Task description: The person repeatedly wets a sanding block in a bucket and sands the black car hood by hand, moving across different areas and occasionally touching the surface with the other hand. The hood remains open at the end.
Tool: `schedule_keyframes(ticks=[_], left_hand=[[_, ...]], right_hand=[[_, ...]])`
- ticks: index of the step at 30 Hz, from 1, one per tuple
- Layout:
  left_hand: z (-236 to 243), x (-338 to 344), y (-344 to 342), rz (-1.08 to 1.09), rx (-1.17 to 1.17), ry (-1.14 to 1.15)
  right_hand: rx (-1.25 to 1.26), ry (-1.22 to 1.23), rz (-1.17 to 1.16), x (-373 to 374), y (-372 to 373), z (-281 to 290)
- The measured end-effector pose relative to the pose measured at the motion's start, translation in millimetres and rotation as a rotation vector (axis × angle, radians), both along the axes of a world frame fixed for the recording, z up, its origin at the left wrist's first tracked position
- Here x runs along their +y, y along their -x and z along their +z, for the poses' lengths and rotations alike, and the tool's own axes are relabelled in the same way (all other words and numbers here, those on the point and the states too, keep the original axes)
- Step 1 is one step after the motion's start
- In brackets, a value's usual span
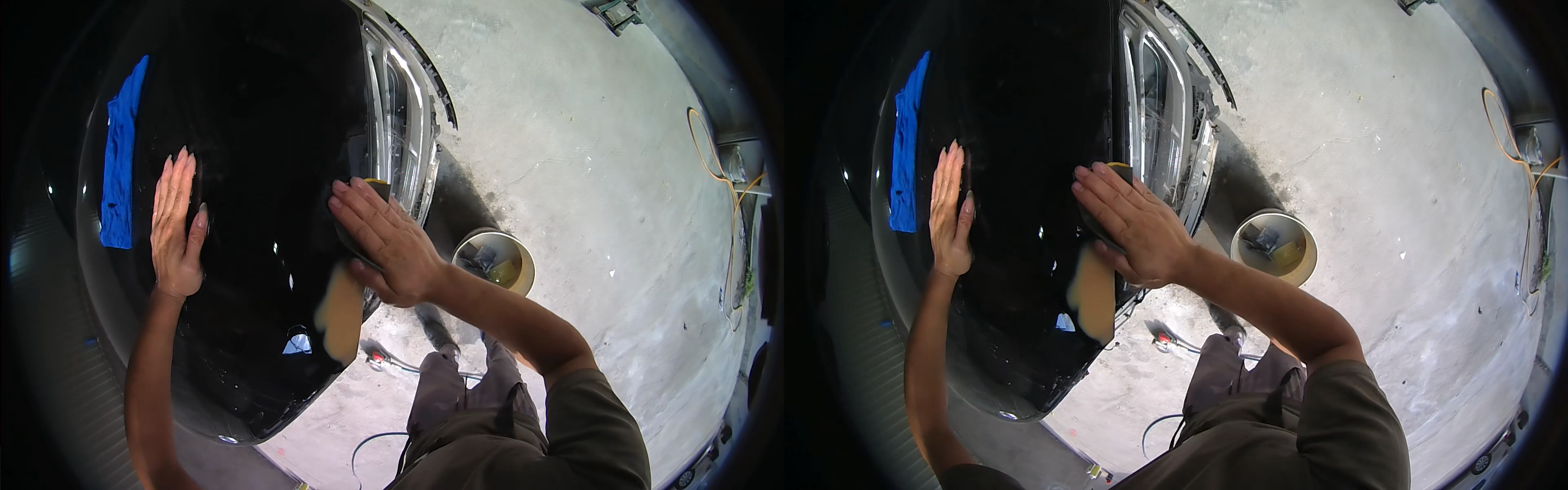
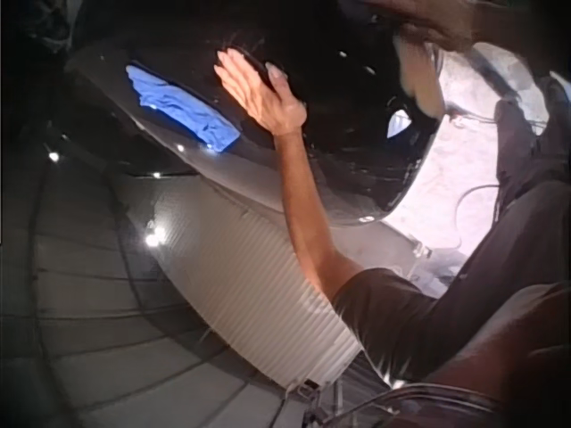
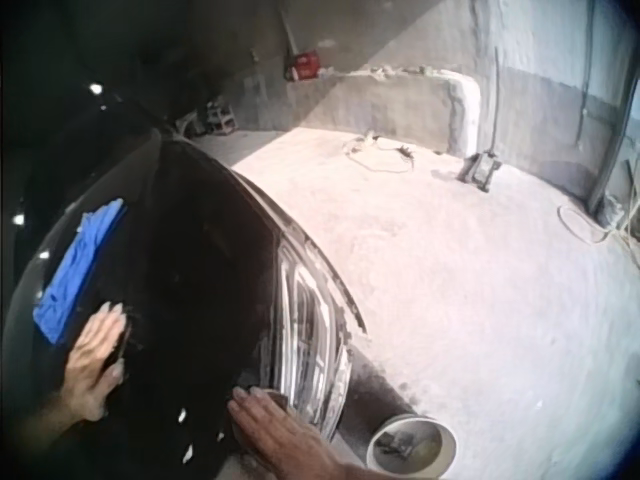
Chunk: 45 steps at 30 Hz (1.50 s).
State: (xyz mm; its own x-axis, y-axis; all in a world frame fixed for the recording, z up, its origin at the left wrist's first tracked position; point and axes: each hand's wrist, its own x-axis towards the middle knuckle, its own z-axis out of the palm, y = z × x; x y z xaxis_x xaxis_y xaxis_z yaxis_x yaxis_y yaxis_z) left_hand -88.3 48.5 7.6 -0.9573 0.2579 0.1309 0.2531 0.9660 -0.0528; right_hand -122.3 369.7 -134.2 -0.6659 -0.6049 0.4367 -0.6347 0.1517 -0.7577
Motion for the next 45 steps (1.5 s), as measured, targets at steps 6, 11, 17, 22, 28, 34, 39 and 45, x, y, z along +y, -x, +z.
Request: schedule_keyframes(ticks=[6,11,17,22,28,34,39,45], left_hand=[[0,-1,1,-0.032,-0.012,-0.025],[0,-1,2,-0.053,-0.017,-0.029],[0,0,2,-0.062,0.000,-0.037],[-1,-1,3,-0.058,0.015,-0.018],[-5,-5,2,-0.046,0.019,-0.048],[-4,-5,4,-0.068,0.008,-0.048],[-4,-6,5,-0.072,0.010,-0.036],[-7,-10,4,-0.064,0.007,-0.028]], right_hand=[[-0.075,0.206,-0.189,-13,29,5],[-0.106,0.181,-0.119,-16,-13,-8],[-0.307,0.434,-0.174,-31,-2,-8],[-0.540,0.449,-0.179,-30,3,20],[-0.886,0.657,0.051,-33,16,-13],[-0.765,0.653,0.024,-36,-172,-38],[-0.580,0.524,-0.140,-30,-59,-7],[-0.626,0.484,-0.029,-24,-24,-28]])
